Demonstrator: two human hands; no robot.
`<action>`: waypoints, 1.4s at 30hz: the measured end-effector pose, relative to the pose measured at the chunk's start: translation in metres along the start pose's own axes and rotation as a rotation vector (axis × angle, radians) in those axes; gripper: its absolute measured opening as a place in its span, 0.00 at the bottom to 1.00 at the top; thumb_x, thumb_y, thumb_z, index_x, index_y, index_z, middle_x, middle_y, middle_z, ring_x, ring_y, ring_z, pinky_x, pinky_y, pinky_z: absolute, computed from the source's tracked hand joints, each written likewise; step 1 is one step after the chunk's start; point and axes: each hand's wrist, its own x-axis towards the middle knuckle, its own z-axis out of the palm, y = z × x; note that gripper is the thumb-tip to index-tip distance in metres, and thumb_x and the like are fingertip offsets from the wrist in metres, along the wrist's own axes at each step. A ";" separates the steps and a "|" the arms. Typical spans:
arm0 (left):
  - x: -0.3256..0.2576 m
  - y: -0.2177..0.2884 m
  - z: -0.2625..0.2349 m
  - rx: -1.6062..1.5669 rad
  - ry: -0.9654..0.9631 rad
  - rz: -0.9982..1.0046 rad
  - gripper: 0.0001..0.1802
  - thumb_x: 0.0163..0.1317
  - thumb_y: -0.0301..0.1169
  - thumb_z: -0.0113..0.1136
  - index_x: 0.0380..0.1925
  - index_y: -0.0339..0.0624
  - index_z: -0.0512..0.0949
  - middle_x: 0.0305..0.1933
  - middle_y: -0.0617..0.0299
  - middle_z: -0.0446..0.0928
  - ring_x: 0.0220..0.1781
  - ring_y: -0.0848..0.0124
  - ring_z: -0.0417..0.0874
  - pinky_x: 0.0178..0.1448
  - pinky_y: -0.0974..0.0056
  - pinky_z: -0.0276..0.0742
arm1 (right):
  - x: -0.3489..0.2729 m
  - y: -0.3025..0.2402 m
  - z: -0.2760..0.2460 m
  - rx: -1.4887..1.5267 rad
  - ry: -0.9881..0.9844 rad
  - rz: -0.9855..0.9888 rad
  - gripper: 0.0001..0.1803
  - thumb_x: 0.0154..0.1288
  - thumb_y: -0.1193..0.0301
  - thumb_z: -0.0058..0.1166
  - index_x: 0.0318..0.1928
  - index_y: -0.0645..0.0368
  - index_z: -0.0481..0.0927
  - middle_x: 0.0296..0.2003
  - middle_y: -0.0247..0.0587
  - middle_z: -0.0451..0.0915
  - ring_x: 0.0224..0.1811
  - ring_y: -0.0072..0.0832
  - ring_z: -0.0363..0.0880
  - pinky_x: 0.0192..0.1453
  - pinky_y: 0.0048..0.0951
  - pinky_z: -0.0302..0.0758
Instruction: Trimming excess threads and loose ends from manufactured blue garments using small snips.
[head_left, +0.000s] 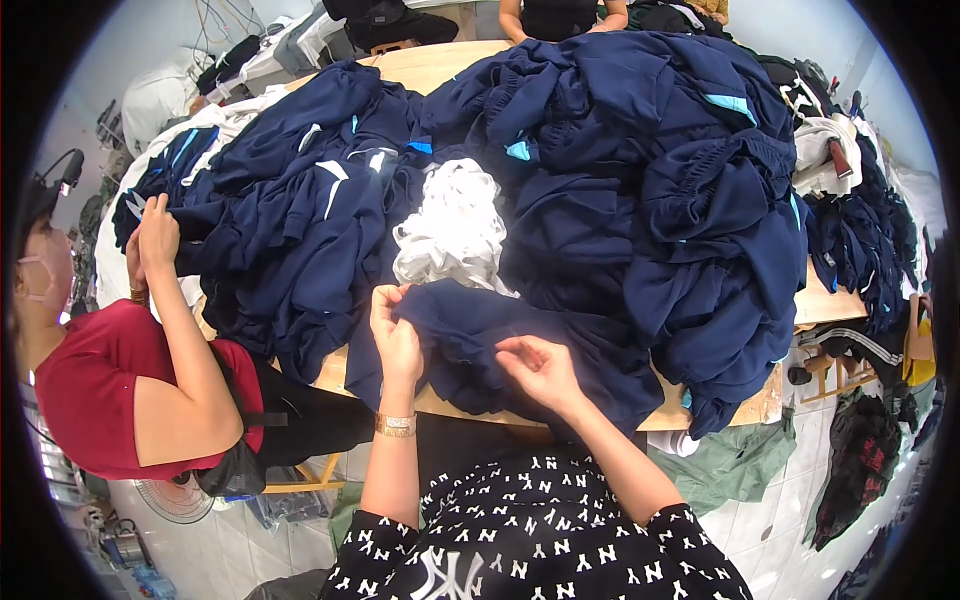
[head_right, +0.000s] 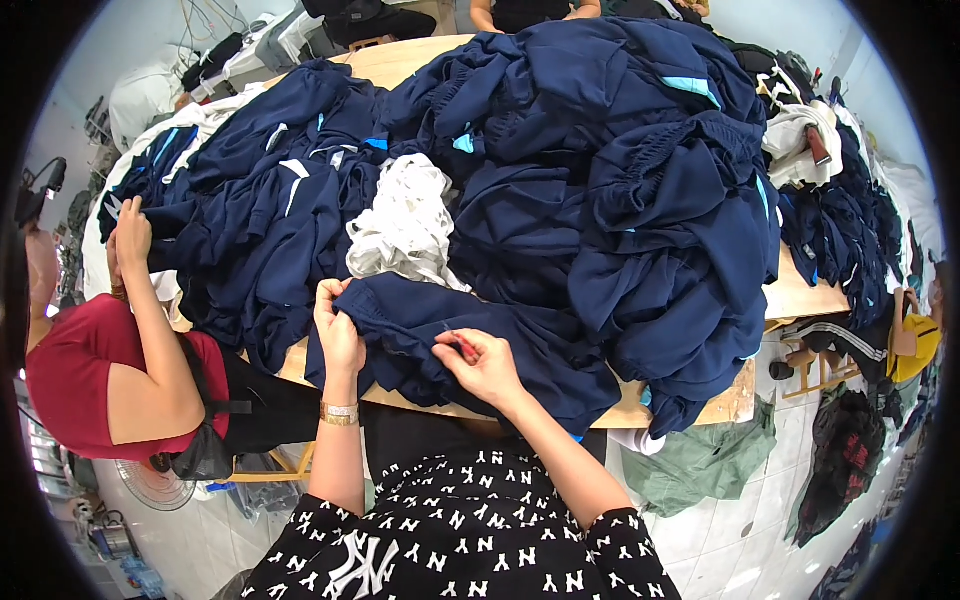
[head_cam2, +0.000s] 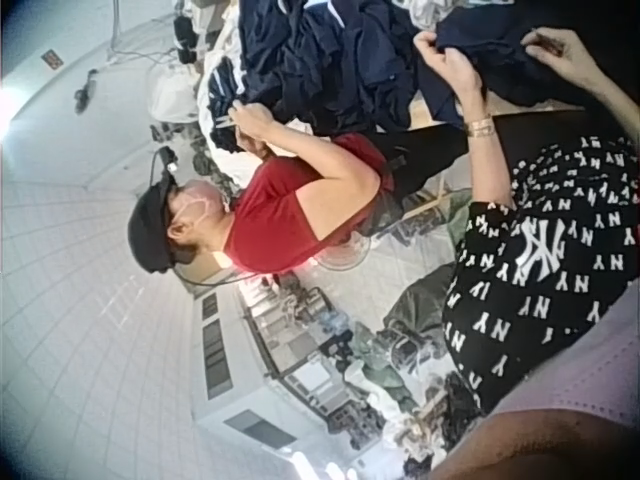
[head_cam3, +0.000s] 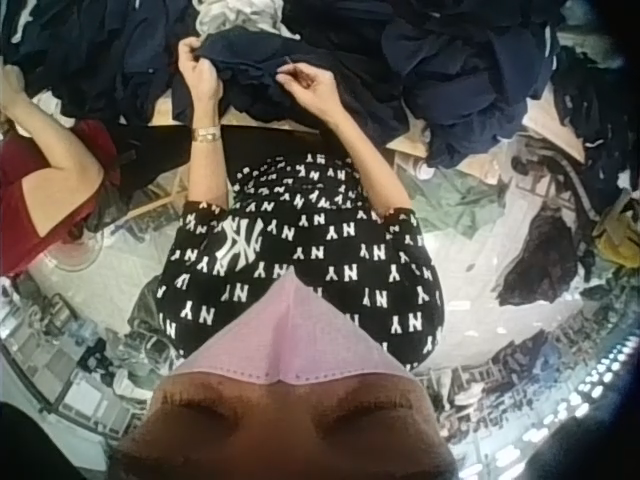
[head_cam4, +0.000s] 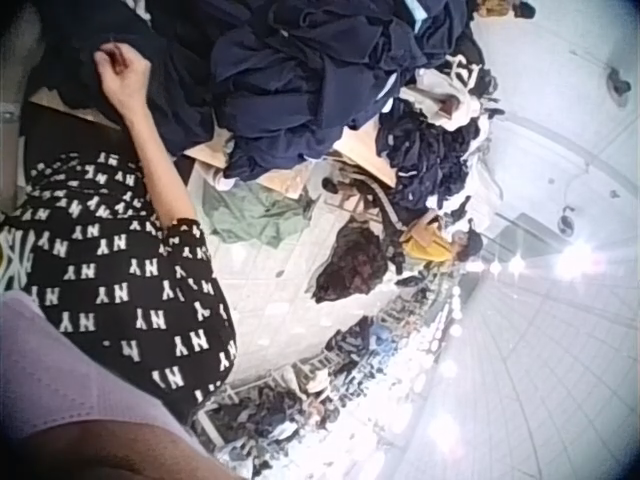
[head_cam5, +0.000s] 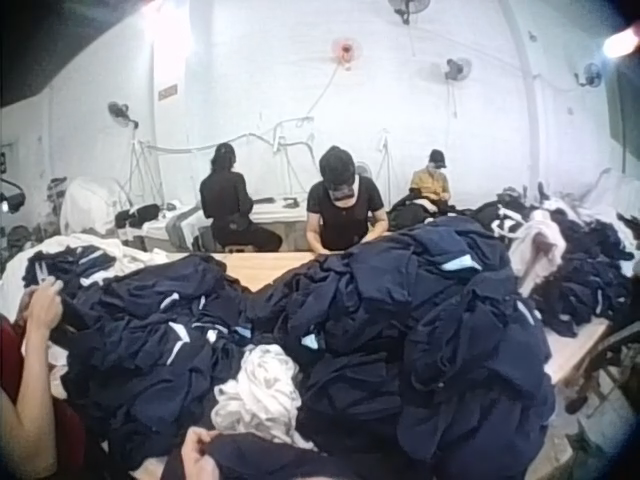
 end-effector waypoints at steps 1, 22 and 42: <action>0.001 -0.001 -0.001 -0.040 -0.007 -0.019 0.13 0.55 0.11 0.43 0.34 0.42 0.64 0.41 0.59 0.72 0.43 0.74 0.72 0.51 0.71 0.71 | 0.000 -0.004 0.003 0.052 -0.075 0.077 0.12 0.58 0.74 0.62 0.43 0.61 0.81 0.21 0.19 0.70 0.22 0.08 0.59 0.26 0.15 0.58; -0.059 0.036 0.069 0.044 -0.191 0.114 0.25 0.65 0.43 0.46 0.53 0.35 0.63 0.49 0.62 0.63 0.49 0.74 0.69 0.54 0.70 0.66 | -0.008 -0.064 0.010 0.549 -0.224 0.018 0.19 0.59 0.76 0.62 0.51 0.62 0.74 0.18 0.14 0.57 0.20 0.06 0.53 0.25 0.14 0.51; 0.013 0.110 0.059 0.520 -0.652 -0.175 0.15 0.47 0.26 0.73 0.34 0.32 0.79 0.31 0.67 0.80 0.32 0.82 0.77 0.38 0.75 0.74 | 0.072 -0.203 -0.124 -0.499 0.593 -0.640 0.08 0.50 0.82 0.54 0.32 0.62 0.71 0.18 0.29 0.70 0.20 0.10 0.65 0.25 0.14 0.63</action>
